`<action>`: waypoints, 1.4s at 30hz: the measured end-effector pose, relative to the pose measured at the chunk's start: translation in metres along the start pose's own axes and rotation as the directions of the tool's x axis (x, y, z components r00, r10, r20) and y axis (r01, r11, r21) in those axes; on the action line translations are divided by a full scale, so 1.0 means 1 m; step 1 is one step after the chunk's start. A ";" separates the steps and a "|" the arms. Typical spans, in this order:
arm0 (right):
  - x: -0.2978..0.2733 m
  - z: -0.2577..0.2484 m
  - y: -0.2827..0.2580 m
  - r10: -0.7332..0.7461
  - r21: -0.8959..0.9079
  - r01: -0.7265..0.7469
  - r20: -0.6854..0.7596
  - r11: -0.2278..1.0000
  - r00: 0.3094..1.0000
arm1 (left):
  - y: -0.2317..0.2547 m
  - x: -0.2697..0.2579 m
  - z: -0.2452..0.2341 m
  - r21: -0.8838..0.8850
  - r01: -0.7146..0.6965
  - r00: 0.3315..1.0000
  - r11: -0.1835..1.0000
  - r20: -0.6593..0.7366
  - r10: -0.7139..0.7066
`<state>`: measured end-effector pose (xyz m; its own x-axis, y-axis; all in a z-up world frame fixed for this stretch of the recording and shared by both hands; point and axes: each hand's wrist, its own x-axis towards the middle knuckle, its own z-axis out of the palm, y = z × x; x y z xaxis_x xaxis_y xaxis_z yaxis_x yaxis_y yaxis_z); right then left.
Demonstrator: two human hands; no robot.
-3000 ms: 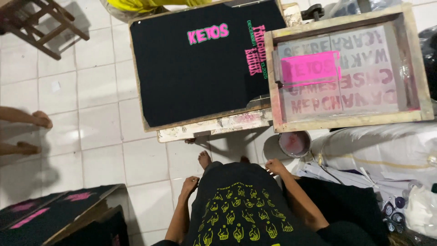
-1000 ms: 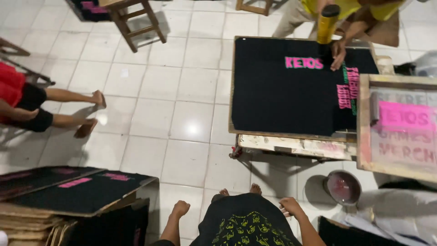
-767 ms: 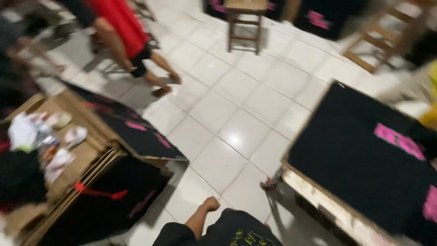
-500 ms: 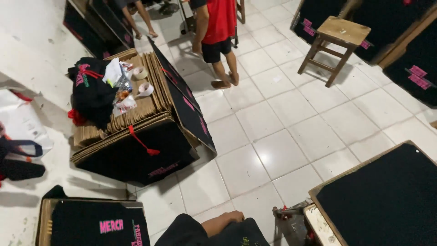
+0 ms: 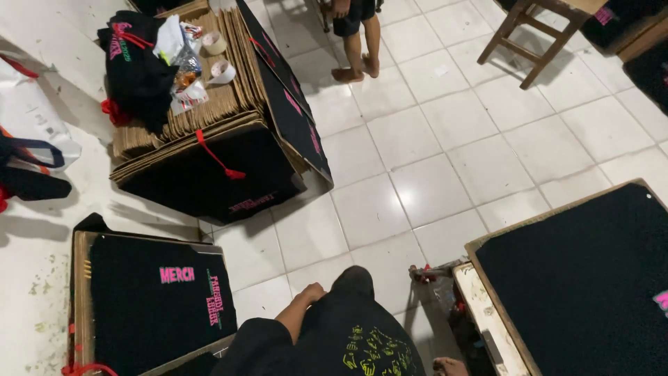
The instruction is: The person assists in a screen printing process by holding a black t-shirt in place on a wooden frame while another person applies pink ink using a squeegee. The person then uses a yellow heat gun to dry the printed design on the shirt.
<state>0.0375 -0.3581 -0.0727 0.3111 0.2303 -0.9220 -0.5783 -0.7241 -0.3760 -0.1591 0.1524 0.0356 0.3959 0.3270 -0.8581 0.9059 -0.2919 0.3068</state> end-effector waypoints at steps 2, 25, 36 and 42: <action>-0.047 0.012 -0.025 0.005 -0.036 -0.006 -0.036 0.999 0.999 | -0.002 0.000 0.003 -0.052 0.005 1.000 0.999 0.019 -0.004; -0.110 0.130 -0.232 0.112 0.510 0.245 -0.572 0.824 0.813 | 0.285 0.189 -0.162 0.493 -0.523 0.852 0.695 0.307 0.423; -0.167 0.063 -0.237 -0.014 0.036 0.268 -0.983 0.963 0.185 | 0.296 0.185 -0.158 0.623 -0.491 0.871 0.609 0.360 0.335; -0.202 0.019 -0.204 -0.035 -0.025 0.068 -0.989 0.997 0.145 | 0.256 0.150 -0.099 0.445 -0.533 0.827 0.720 0.455 0.331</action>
<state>0.0784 -0.2451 0.1882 0.8109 -0.5845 -0.0294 -0.5367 -0.7227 -0.4355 0.1469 0.2162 0.0260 0.5589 -0.2349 -0.7953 0.3742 -0.7844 0.4946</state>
